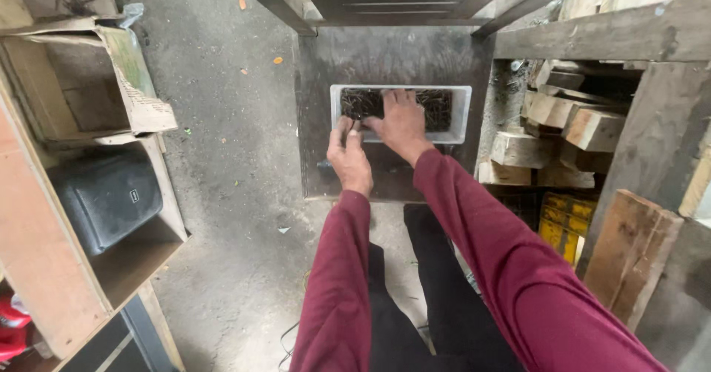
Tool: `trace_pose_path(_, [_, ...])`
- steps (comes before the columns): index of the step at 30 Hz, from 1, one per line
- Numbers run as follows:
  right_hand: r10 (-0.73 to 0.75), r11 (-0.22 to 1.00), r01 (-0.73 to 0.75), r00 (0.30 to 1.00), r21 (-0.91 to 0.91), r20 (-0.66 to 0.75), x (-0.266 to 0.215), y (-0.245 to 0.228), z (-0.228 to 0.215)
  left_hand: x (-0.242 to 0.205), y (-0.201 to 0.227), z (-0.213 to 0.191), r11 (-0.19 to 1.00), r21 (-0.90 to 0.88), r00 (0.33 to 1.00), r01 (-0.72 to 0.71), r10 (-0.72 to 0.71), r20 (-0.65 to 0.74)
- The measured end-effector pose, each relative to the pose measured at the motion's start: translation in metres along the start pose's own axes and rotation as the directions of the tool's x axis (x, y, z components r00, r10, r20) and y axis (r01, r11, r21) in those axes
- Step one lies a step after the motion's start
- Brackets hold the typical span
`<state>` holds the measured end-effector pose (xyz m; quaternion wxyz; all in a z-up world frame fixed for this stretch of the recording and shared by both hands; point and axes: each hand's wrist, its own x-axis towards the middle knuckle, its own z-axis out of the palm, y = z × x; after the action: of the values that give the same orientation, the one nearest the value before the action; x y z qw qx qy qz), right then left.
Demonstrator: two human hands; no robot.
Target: The person selects wooden planks from a stack and places them onto a pallet frame. They then retrieve nails from a container and use a hammer to fasten the planks to the frame, securing the pallet structure.
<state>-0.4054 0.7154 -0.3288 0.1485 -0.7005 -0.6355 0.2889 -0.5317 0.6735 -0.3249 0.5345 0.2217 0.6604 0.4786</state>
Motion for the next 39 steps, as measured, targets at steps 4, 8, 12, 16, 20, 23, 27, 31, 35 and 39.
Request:
trace_pose_path(4, [0.003,0.999,-0.008,0.993,0.040,0.119,0.000,-0.011,0.004,0.001,-0.001,-0.012,0.995,0.080,0.998,-0.053,0.051,0.031])
trace_pose_path(8, [-0.034,0.998,0.024,0.979,0.051,0.202,0.008,-0.009,-0.009,0.007,-0.002,-0.005,0.994,0.075,0.996,-0.081,0.077,0.053])
trace_pose_path(12, [-0.052,0.998,0.056,0.986,-0.021,0.159,0.005,-0.018,-0.009,0.004,-0.004,-0.007,0.972,-0.231,0.999,0.036,-0.040,-0.013])
trace_pose_path(16, [-0.089,0.991,0.108,0.972,-0.073,0.218,0.012,-0.019,-0.012,0.005,-0.010,-0.005,0.973,-0.232,1.000,0.000,-0.002,-0.006])
trace_pose_path(20, [-0.170,0.966,0.227,0.916,-0.121,0.363,0.016,-0.015,-0.016,0.003,-0.010,-0.007,0.975,-0.222,1.000,-0.009,0.005,-0.021])
trace_pose_path(23, [-0.183,0.944,0.260,0.924,-0.201,0.335,0.021,-0.009,-0.011,0.008,-0.012,0.000,0.983,-0.171,0.998,-0.064,0.058,-0.036])
trace_pose_path(27, [-0.298,0.928,0.335,0.931,-0.166,0.213,0.014,-0.004,-0.003,0.008,-0.005,0.007,0.993,-0.111,0.999,-0.042,0.039,-0.031])
trace_pose_path(31, [-0.312,0.898,0.392,0.888,-0.201,0.338,0.025,-0.002,-0.005,0.009,0.011,0.010,0.996,-0.089,1.000,-0.024,0.023,-0.010])
trace_pose_path(35, [-0.324,0.904,0.398,0.877,-0.158,0.355,0.024,0.004,-0.017,0.006,0.015,0.010,0.995,-0.095,0.999,-0.027,0.025,-0.021])
trace_pose_path(39, [-0.417,0.901,0.430,0.895,-0.054,0.159,0.003,0.016,-0.039,0.005,0.010,0.016,0.988,-0.155,0.998,-0.022,0.014,-0.054])
